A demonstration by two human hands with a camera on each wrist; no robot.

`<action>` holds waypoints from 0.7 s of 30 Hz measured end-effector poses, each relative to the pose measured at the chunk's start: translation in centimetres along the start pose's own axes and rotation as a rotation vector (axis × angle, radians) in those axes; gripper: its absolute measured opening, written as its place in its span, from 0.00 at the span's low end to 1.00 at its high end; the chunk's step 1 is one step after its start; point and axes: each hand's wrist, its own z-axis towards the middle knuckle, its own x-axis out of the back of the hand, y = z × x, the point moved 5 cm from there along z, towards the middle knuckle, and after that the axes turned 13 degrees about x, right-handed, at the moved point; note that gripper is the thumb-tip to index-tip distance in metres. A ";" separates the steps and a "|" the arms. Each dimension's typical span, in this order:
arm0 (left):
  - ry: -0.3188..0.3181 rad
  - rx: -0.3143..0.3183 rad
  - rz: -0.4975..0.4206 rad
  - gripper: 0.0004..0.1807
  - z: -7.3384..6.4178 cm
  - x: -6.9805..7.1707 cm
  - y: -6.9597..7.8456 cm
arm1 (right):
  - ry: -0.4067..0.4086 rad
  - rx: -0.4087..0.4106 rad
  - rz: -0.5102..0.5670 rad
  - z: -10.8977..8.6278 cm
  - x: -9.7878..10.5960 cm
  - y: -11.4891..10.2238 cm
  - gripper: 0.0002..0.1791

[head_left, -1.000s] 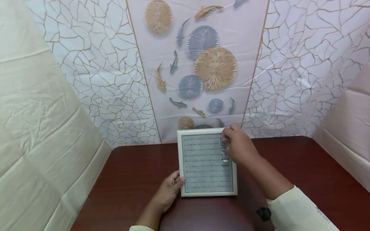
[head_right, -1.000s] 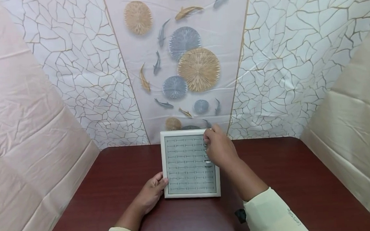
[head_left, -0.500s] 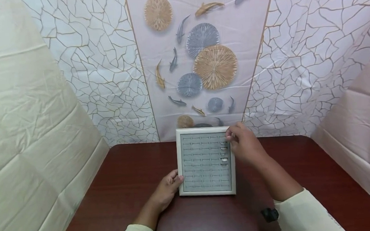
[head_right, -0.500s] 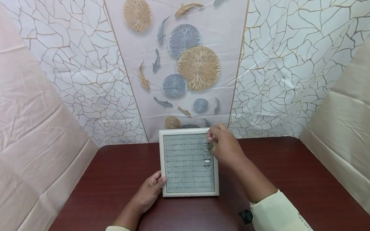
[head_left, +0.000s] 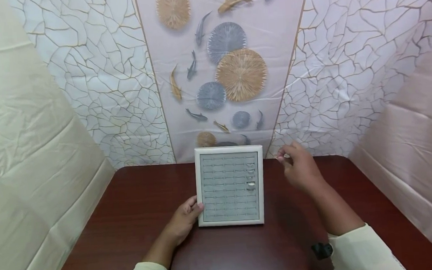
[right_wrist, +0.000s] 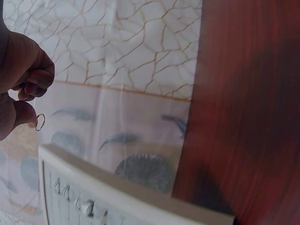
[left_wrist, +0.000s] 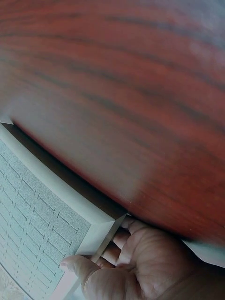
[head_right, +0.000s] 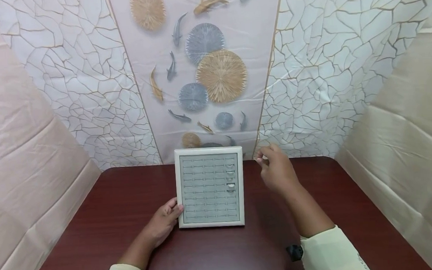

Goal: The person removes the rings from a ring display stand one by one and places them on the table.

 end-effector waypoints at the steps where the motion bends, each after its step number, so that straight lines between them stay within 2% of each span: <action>1: 0.001 0.002 -0.002 0.33 0.0 0.0 0.0 | 0.002 -0.006 -0.003 -0.2 0.1 0.3 0.04; 11: -0.008 0.007 -0.004 0.29 0.1 0.1 0.0 | -0.043 -0.074 -0.032 -2.3 -0.2 3.4 0.04; 21: -0.011 -0.002 0.016 0.32 0.1 0.0 -0.1 | -0.141 -0.173 -0.027 -4.0 -2.1 6.3 0.04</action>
